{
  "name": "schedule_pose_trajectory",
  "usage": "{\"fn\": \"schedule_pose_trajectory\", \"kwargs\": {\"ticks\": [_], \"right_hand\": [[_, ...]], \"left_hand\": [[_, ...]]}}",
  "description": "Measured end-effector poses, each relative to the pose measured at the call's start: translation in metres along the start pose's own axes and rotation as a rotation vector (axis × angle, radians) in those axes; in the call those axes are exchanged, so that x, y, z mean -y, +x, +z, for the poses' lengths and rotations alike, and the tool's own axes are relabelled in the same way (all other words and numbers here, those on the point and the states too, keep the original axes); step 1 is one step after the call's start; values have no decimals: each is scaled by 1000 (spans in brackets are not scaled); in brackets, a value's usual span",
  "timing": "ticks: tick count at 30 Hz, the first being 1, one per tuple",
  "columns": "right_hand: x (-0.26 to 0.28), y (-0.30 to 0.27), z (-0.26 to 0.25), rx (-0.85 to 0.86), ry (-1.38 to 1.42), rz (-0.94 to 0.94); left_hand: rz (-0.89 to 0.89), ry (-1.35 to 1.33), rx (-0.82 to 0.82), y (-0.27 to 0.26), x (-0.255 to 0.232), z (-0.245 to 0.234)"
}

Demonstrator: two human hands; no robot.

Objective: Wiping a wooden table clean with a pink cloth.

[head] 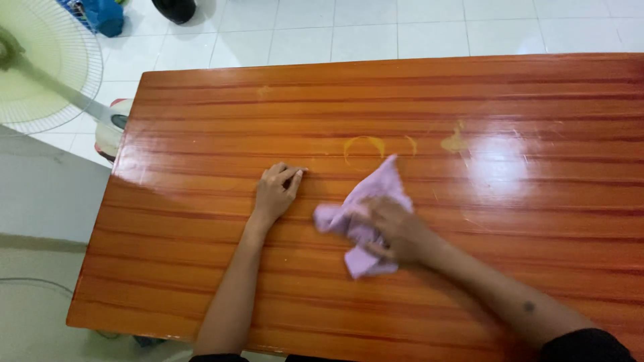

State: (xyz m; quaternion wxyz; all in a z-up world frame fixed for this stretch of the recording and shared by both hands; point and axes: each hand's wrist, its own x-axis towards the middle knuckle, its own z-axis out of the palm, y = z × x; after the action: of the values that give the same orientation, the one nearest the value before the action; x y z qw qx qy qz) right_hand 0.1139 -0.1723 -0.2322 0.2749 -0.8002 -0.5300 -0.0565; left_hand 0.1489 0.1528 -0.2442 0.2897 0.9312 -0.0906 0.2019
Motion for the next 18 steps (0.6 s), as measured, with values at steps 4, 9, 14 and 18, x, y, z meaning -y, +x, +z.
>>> {"fn": "schedule_pose_trajectory", "kwargs": {"ticks": [4,9,14,18], "right_hand": [[-17,-8,5,-93,-189,220],[-7,0,-4,-71,-247,282],[-27,-11,4,-282,-271,334],[-40,-15,-8,-342,-319,445]], "left_hand": [[-5,47,20,-6,-4,-1],[34,59,-10,-4,1,2],[12,40,-8,-4,3,6],[-4,-3,-13,-4,0,3]]}}
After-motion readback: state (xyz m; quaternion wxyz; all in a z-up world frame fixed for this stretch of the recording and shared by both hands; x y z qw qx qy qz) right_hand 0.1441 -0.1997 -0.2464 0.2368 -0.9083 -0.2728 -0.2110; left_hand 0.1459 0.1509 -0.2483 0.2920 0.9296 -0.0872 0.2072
